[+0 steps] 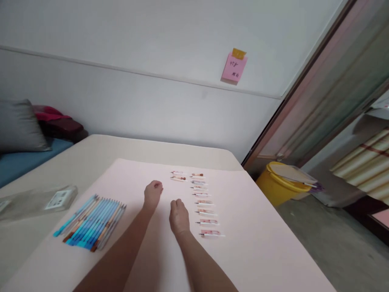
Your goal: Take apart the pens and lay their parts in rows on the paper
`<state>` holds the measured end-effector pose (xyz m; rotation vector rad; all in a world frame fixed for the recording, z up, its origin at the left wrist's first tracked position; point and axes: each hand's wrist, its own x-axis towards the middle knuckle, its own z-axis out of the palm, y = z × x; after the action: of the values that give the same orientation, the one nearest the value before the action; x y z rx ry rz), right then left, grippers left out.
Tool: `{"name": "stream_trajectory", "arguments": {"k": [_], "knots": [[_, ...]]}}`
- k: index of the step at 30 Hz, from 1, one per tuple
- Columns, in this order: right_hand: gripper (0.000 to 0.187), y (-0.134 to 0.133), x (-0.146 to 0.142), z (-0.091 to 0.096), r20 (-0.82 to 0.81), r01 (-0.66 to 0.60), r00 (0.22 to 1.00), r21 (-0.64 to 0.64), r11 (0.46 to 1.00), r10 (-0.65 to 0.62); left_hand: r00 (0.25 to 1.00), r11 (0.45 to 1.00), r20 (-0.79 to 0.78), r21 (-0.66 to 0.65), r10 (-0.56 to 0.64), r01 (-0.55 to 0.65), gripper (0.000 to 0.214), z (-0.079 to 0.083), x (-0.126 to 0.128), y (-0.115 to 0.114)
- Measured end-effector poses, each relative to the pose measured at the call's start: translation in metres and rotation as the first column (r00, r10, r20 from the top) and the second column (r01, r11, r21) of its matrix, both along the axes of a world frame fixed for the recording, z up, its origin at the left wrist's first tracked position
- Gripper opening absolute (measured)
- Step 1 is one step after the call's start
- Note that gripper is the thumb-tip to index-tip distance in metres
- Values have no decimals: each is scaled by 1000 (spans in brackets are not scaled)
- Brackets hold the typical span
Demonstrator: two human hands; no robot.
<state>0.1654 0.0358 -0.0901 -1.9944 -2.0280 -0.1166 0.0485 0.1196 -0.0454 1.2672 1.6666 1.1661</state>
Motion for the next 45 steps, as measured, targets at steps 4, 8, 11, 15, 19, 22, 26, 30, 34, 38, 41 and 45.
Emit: {"name": "stream_trajectory", "arguments": {"k": [4, 8, 11, 15, 19, 22, 26, 30, 34, 38, 41, 45], "knots": [[16, 3, 2, -7, -24, -12, 1000, 26, 1000, 13, 975, 993, -196, 40, -103, 113, 15, -8, 8, 55], [16, 5, 4, -11, -44, -2, 999, 31, 1000, 3, 921, 974, -332, 28, -204, 226, 17, -24, 22, 89], [15, 6, 4, -11, -41, -6, 999, 20, 1000, 7, 880, 961, -401, -10, -256, 275, 18, -33, 31, 108], [15, 7, 4, -10, -36, 4, 999, -4, 1000, -4, 819, 943, -478, -70, -317, 324, 15, -38, 37, 126], [15, 7, 4, -9, -38, 14, 999, -13, 1000, -15, 763, 932, -544, -122, -349, 340, 14, -37, 39, 133], [15, 7, 4, -8, -43, 16, 999, -11, 1000, -17, 723, 928, -589, -151, -361, 340, 16, -36, 41, 133], [16, 7, 4, -6, -43, 21, 999, -15, 1000, -21, 672, 923, -642, -172, -370, 345, 22, -35, 42, 133], [17, 7, 4, -6, -43, 25, 999, -25, 999, -26, 618, 911, -686, -172, -383, 374, 29, -37, 43, 132], [17, 8, 4, -7, -52, 20, 998, -29, 999, -21, 562, 886, -718, -169, -410, 431, 30, -39, 41, 131], [16, 8, 4, -7, -52, 18, 998, -37, 999, -20, 508, 846, -733, -175, -453, 503, 26, -38, 37, 134], [15, 7, 4, -7, -54, 10, 998, -31, 999, -11, 477, 820, -737, -181, -479, 543, 22, -37, 35, 137], [16, 7, 4, -6, -58, 11, 998, -20, 1000, -13, 462, 805, -743, -170, -483, 568, 23, -37, 36, 137]]}}
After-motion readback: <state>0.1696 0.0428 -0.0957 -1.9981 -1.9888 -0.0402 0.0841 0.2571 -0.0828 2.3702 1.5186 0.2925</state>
